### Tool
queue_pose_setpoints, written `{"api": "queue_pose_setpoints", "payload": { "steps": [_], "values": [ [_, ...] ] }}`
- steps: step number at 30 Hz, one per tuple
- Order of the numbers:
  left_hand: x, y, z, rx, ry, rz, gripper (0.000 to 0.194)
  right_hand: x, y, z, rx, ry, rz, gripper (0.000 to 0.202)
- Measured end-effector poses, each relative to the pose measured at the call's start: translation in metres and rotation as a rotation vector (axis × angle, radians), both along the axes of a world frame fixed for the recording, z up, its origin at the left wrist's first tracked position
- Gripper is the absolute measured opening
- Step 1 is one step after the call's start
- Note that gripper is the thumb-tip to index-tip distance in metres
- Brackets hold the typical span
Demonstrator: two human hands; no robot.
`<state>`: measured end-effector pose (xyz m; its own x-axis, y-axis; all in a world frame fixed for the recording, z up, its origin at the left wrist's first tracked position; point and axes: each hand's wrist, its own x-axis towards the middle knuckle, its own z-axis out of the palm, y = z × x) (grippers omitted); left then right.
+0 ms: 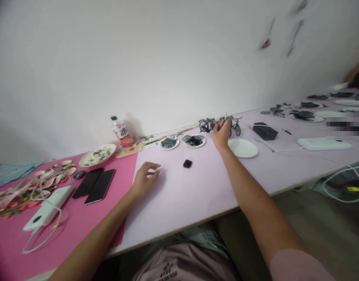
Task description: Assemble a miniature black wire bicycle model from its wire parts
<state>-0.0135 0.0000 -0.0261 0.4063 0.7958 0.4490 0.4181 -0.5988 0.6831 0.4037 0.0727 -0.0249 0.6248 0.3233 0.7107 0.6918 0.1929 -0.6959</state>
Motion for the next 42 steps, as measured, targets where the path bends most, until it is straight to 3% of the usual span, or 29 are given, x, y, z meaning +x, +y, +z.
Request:
{"api": "queue_pose_setpoints", "payload": {
  "steps": [5, 9, 14, 22, 31, 42],
  "values": [
    [0.0, 0.001, -0.001, -0.026, 0.014, 0.0, 0.022, -0.008, 0.006, -0.011, 0.001, 0.063, 0.004, 0.018],
    [0.001, 0.001, 0.0, -0.036, 0.041, -0.009, 0.022, -0.01, 0.01, -0.015, 0.009, 0.078, 0.022, 0.016],
    [0.003, 0.001, -0.002, -0.018, 0.047, -0.01, 0.02, -0.01, 0.015, -0.02, -0.093, 0.046, -0.007, 0.018],
    [0.005, 0.003, -0.005, -0.035, 0.036, -0.008, 0.018, -0.001, 0.029, -0.016, -0.143, 0.058, 0.039, 0.02],
    [0.008, 0.001, -0.004, -0.045, 0.045, -0.015, 0.018, 0.007, 0.047, -0.022, -0.189, 0.082, 0.054, 0.021],
    [0.008, 0.001, -0.005, -0.034, 0.049, -0.017, 0.016, 0.0, 0.033, -0.017, -0.251, 0.086, 0.026, 0.032]
  ]
}}
